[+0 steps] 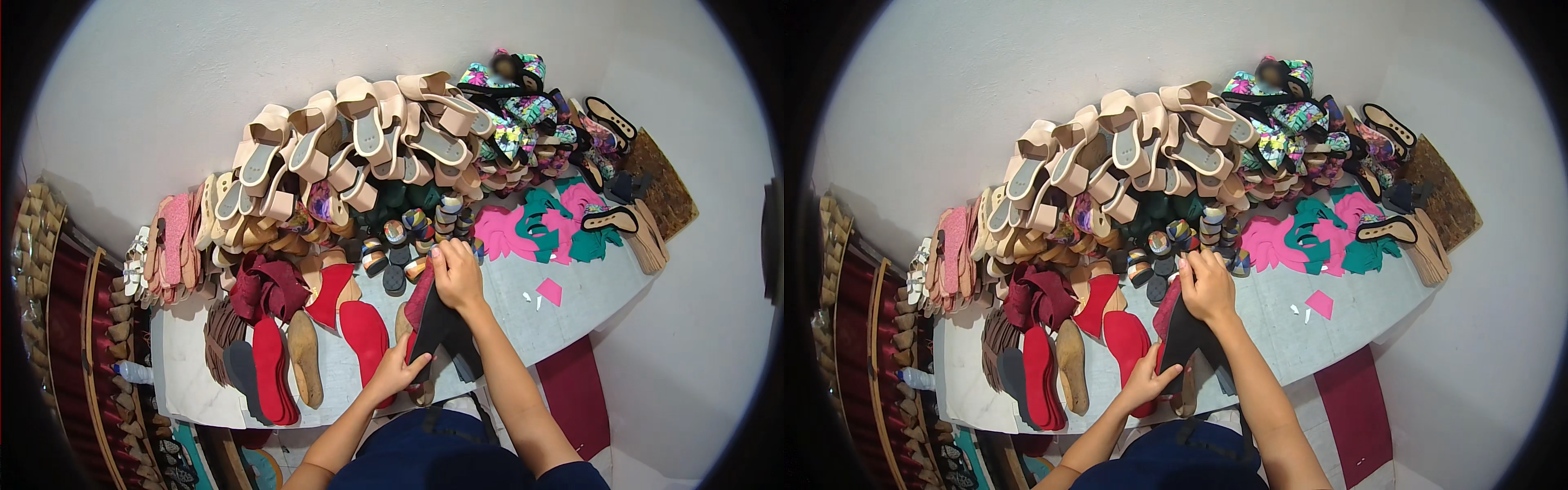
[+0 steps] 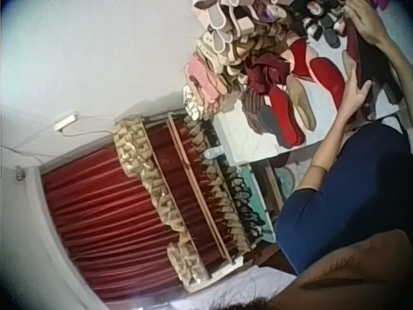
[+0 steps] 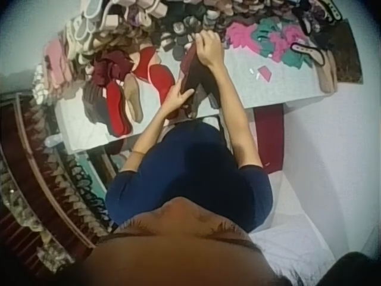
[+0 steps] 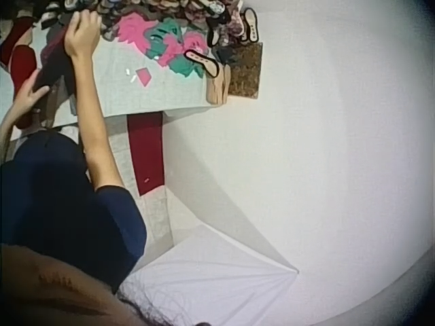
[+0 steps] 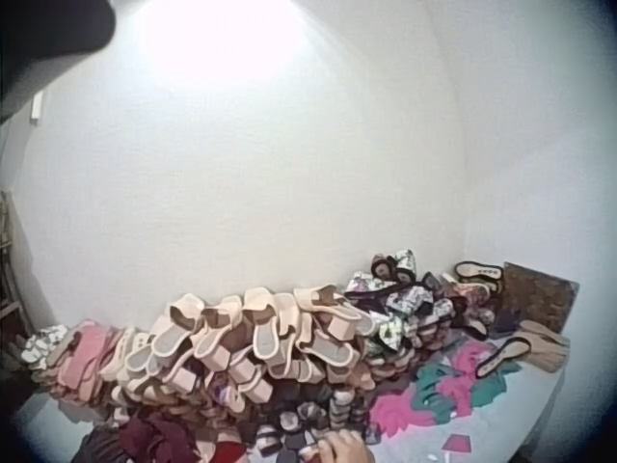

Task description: Assembling a shoe by placing the upper onto a last and aligning the sole.

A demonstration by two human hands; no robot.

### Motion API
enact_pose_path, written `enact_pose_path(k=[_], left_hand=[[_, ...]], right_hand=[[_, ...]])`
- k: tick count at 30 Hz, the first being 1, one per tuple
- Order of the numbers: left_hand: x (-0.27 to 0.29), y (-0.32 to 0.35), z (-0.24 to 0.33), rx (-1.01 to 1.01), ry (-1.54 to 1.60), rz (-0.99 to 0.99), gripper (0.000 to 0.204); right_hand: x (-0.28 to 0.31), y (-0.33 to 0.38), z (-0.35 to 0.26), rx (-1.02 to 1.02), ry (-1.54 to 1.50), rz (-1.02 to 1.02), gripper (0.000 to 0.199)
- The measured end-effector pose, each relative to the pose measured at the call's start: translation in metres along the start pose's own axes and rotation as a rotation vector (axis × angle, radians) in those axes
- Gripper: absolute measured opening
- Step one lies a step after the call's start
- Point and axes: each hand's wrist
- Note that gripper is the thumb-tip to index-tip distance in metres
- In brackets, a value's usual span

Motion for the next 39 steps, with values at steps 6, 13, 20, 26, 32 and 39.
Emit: enact_pose_path(k=[6,13,20,26,32,39], left_hand=[[0.0,-0.004,0.012,0.068,-0.035,0.002,0.042],[-0.004,-0.002,0.023,0.164,-0.081,0.047,0.034],[-0.011,-0.001,0.022,0.116,-0.034,0.13,0.034],[-0.008,-0.004,0.009,0.07,0.114,0.107,0.043],[-0.001,0.007,0.014,0.009,0.039,-0.116,0.069],[0.001,0.01,0.01,0.149,0.099,-0.127,0.072]], right_hand=[[0.0,0.004,-0.006,0.04,0.058,0.004,0.021],[0.001,0.006,-0.007,0.045,0.077,-0.016,0.022],[0.004,0.001,-0.016,0.067,0.067,0.024,0.019],[0.007,-0.003,-0.018,0.032,0.189,0.003,0.023],[0.003,0.001,-0.011,-0.024,0.226,-0.024,0.025],[0.0,0.005,-0.014,-0.024,0.213,-0.014,0.026]])
Point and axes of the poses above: each hand's wrist, its own y-axis away from the middle knuckle, its own x-axis out of the back of the hand, z = x × y, and after that the axes turned 7 degrees about x, right-handed
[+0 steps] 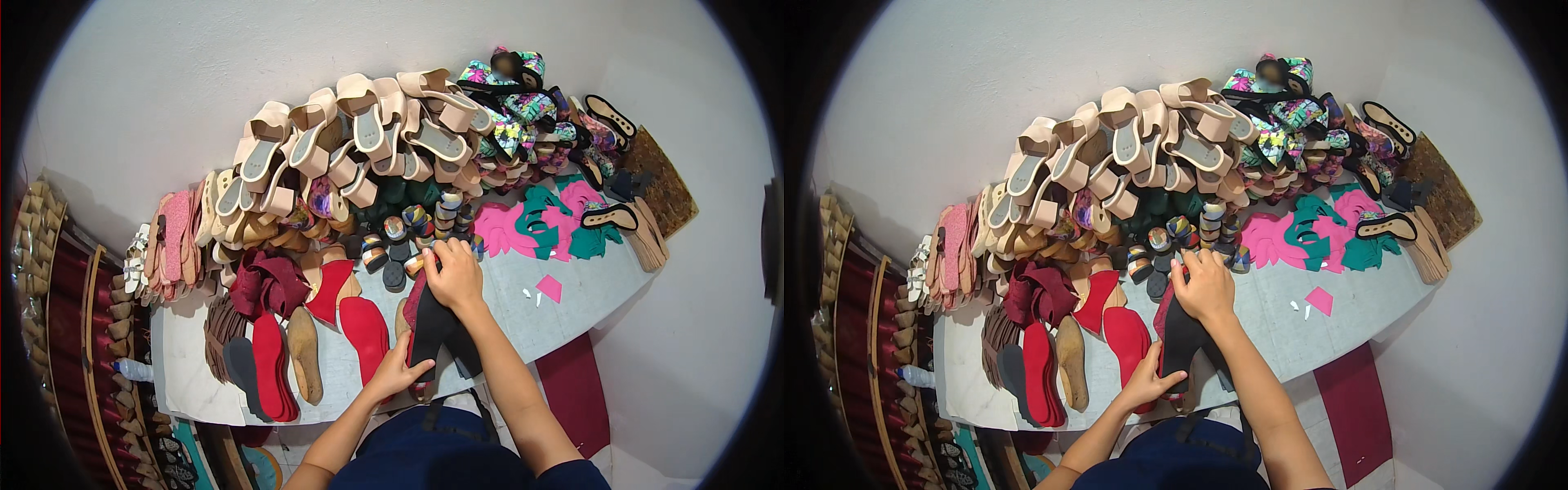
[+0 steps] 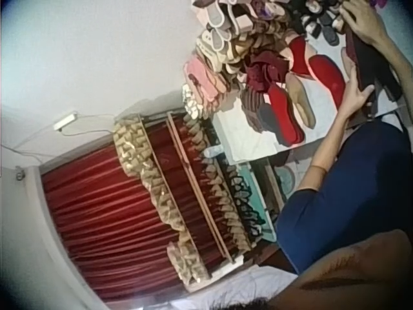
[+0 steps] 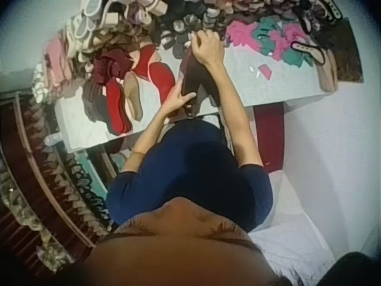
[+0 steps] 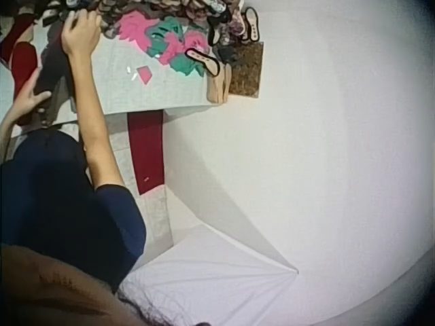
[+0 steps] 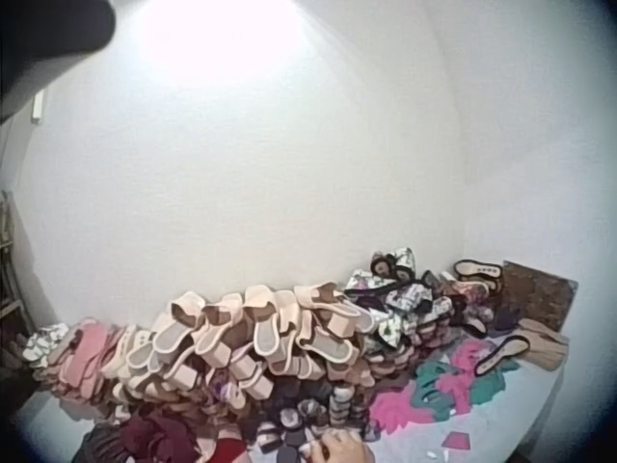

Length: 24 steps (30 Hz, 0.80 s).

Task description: Assembling a shoe by placing the upper onto a last and aligning the sole.

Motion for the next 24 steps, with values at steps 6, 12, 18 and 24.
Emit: enact_pose_path(k=[6,12,18,24], left_hand=[[0.002,0.004,-0.009,-0.253,-0.232,-0.013,0.077],[0.003,0.004,-0.013,-0.08,-0.071,-0.089,0.075],[0.001,0.003,-0.006,0.062,0.581,-0.32,0.073],[-0.009,-0.002,-0.001,0.163,0.958,-0.438,0.067]], right_hand=[[0.004,0.0,0.006,0.003,-0.02,-0.024,0.025],[0.009,-0.003,0.003,0.02,-0.104,-0.008,0.023],[0.011,-0.004,0.001,0.045,-0.241,0.028,0.022],[0.009,-0.003,0.002,0.065,-0.235,0.025,0.021]])
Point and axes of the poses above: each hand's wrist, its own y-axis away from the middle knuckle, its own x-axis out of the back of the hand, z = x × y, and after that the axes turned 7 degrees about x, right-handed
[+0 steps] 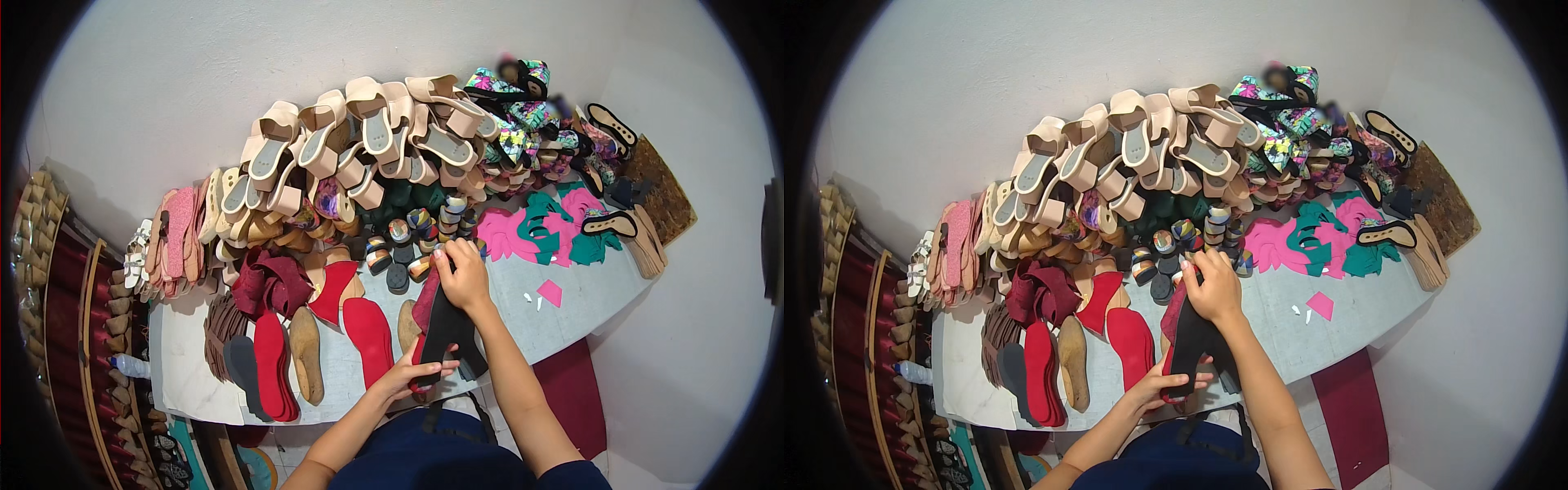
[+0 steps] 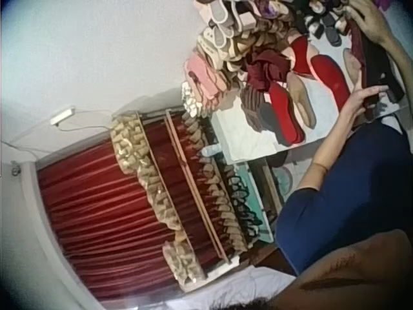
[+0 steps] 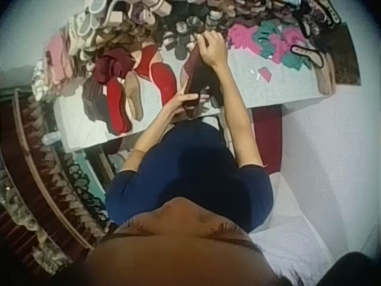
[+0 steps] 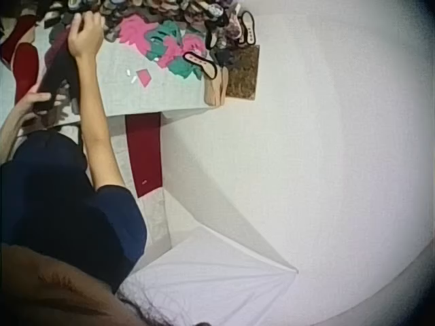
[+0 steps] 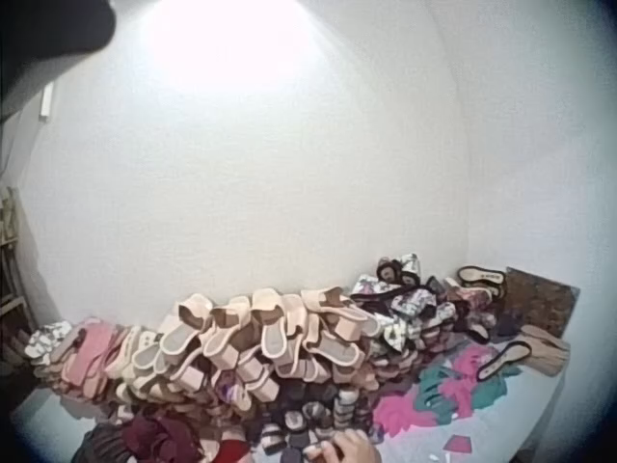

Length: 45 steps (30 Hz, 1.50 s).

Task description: Assembling a shoe by placing the upper onto a last and aligning the sole.

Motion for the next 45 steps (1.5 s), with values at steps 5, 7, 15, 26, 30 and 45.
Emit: enact_pose_path(k=[5,7,15,26,30,45], left_hand=[[0.01,-0.002,-0.01,0.133,-0.051,0.045,0.041],[0.011,-0.002,-0.013,0.091,0.049,-0.004,0.036],[0.016,0.004,-0.013,0.068,0.152,0.02,0.036],[0.052,0.023,-0.01,0.027,0.278,0.022,0.039],[0.057,0.029,0.003,-0.051,0.401,-0.048,0.039],[0.084,0.039,0.012,0.023,0.538,-0.125,0.048]], right_hand=[[-0.008,0.006,0.005,-0.02,-0.008,-0.037,0.021],[-0.013,0.009,0.007,-0.013,-0.017,-0.018,0.021],[-0.031,0.006,0.004,0.028,-0.047,-0.052,0.021],[-0.071,-0.005,-0.015,0.029,-0.022,-0.136,0.022],[-0.085,-0.016,-0.026,-0.001,-0.001,-0.2,0.024],[-0.119,-0.043,-0.016,-0.169,0.165,-0.559,0.054]])
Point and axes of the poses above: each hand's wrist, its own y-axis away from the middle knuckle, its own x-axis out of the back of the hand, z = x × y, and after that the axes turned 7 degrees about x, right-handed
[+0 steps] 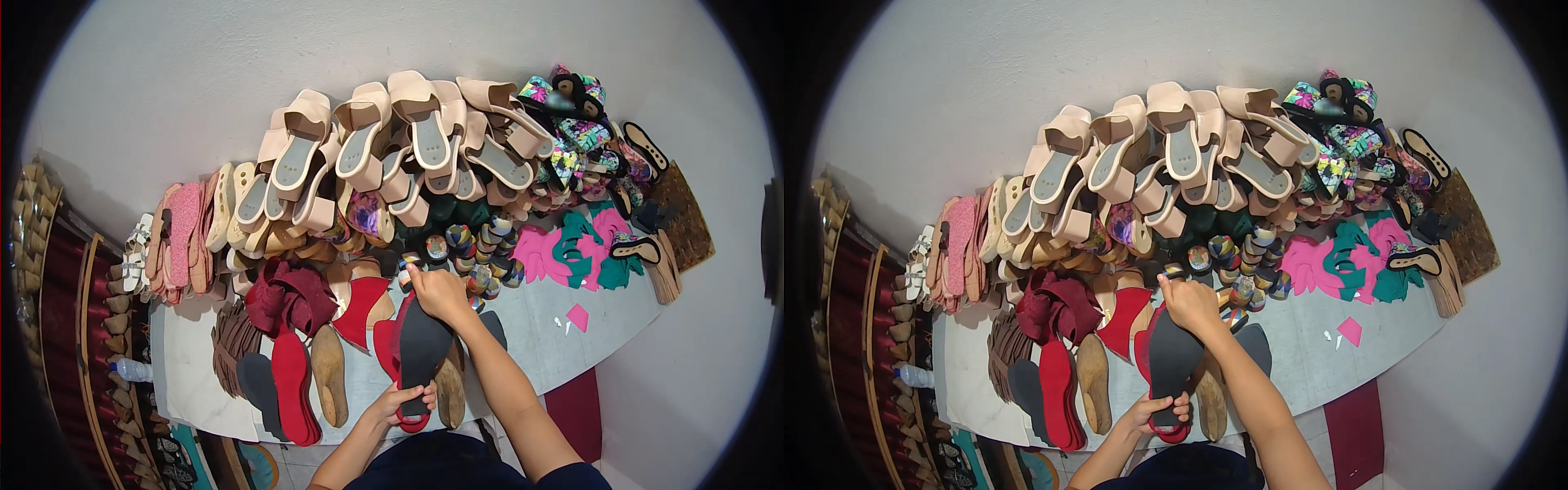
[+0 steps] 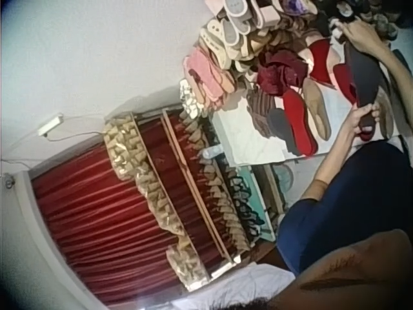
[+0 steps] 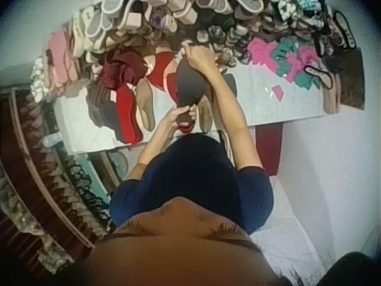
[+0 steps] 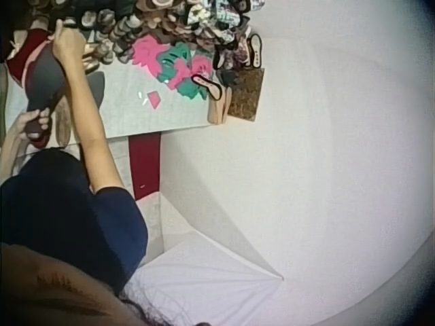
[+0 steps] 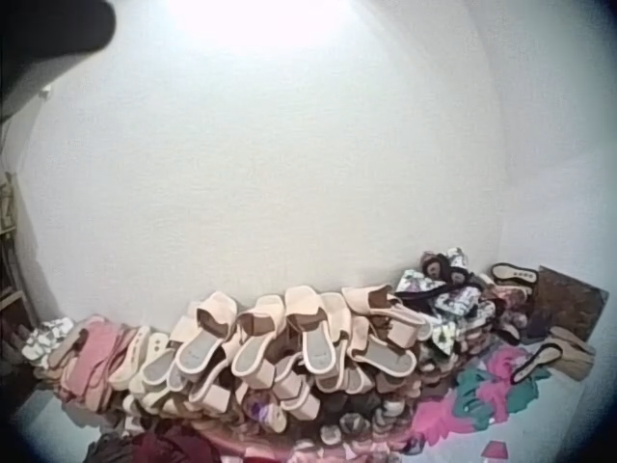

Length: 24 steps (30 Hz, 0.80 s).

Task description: Assembling a shoe by placing the upper onto a last and aligning the sole.

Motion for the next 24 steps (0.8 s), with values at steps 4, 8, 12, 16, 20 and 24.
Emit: enact_pose_path(k=[4,8,12,16,20,24], left_hand=[[-0.001,0.003,0.001,0.003,-0.143,0.195,0.048],[-0.004,0.004,0.004,0.002,-0.186,0.193,0.046],[-0.016,0.003,0.005,0.026,-0.241,0.2,0.049],[-0.024,0.005,0.002,-0.013,-0.36,0.295,0.05],[-0.024,0.013,0.01,0.009,-0.41,0.244,0.051],[-0.031,0.009,0.011,-0.016,-0.347,0.286,0.051]], right_hand=[[-0.02,-0.003,0.012,-0.037,-0.017,-0.023,0.055],[-0.017,-0.002,0.011,-0.055,-0.046,-0.09,0.054],[-0.006,0.002,0.008,-0.095,-0.018,-0.159,0.055],[-0.004,0.01,0.013,-0.085,-0.047,-0.133,0.057],[-0.004,0.016,0.011,-0.155,-0.087,-0.141,0.058],[-0.006,0.019,0.014,-0.16,-0.094,-0.151,0.057]])
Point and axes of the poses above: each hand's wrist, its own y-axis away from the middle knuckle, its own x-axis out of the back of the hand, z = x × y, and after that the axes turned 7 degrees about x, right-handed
